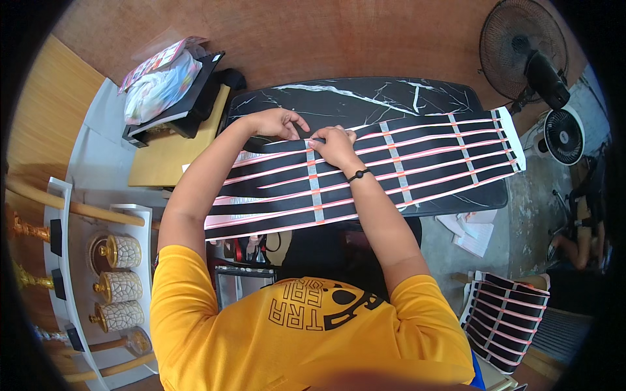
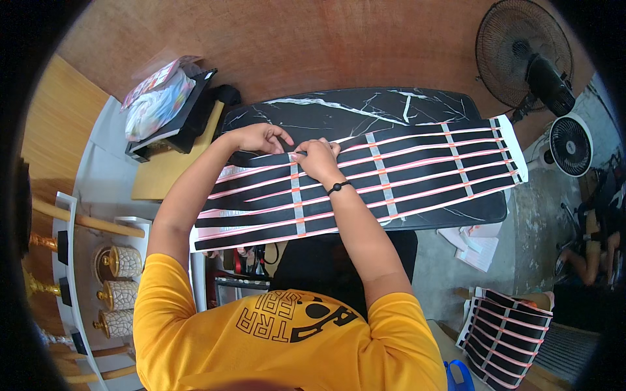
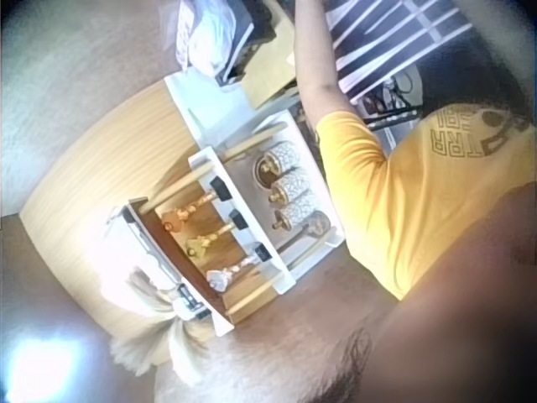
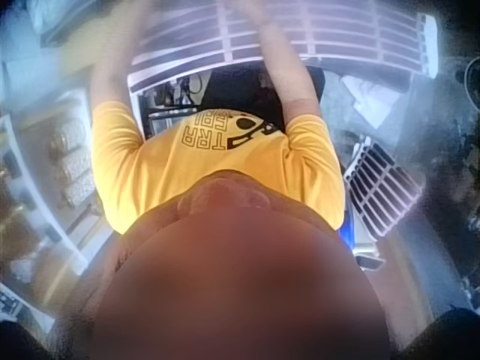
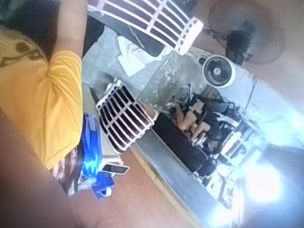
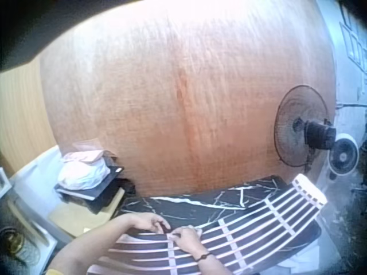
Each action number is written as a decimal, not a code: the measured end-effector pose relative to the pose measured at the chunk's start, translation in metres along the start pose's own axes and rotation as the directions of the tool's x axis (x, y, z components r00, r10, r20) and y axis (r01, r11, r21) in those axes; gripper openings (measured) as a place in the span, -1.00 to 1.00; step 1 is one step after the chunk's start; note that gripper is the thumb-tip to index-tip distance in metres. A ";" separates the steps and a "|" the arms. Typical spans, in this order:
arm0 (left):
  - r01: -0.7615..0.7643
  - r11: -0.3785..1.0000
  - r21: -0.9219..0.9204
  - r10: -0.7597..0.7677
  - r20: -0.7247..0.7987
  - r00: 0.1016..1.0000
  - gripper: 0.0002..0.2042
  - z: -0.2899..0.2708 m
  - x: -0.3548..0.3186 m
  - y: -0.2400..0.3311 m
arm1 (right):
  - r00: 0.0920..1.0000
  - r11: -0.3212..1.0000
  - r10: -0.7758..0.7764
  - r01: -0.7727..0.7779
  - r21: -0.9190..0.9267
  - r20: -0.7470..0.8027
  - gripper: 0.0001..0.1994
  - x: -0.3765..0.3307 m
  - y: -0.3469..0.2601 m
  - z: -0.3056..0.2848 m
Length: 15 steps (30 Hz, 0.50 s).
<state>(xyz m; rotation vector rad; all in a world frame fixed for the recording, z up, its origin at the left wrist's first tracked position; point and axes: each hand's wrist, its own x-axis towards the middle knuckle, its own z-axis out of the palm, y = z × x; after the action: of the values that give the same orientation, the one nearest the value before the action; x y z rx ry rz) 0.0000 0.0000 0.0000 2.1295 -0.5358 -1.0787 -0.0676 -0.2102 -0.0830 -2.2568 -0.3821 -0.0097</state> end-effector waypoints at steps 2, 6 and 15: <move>0.039 0.997 -0.065 -0.040 -0.016 0.999 -0.62 0.002 -0.003 -0.001 | 1.000 1.000 -0.001 0.000 -0.008 -0.009 -0.74 0.000 -0.002 0.002; -0.009 0.998 -0.070 0.006 -0.052 0.999 -0.64 0.010 0.006 -0.001 | 1.000 1.000 0.001 -0.001 -0.023 0.013 -0.75 -0.004 0.005 -0.005; 0.007 0.995 -0.102 -0.011 -0.042 0.999 -0.65 0.013 0.011 0.002 | 1.000 0.998 -0.009 0.009 -0.056 0.005 -0.75 -0.002 0.007 0.000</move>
<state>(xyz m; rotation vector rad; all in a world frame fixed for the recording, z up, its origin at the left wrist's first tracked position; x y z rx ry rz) -0.0044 -0.0130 -0.0103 2.0629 -0.4423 -1.0412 -0.0674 -0.2154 -0.0882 -2.3108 -0.3995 -0.0197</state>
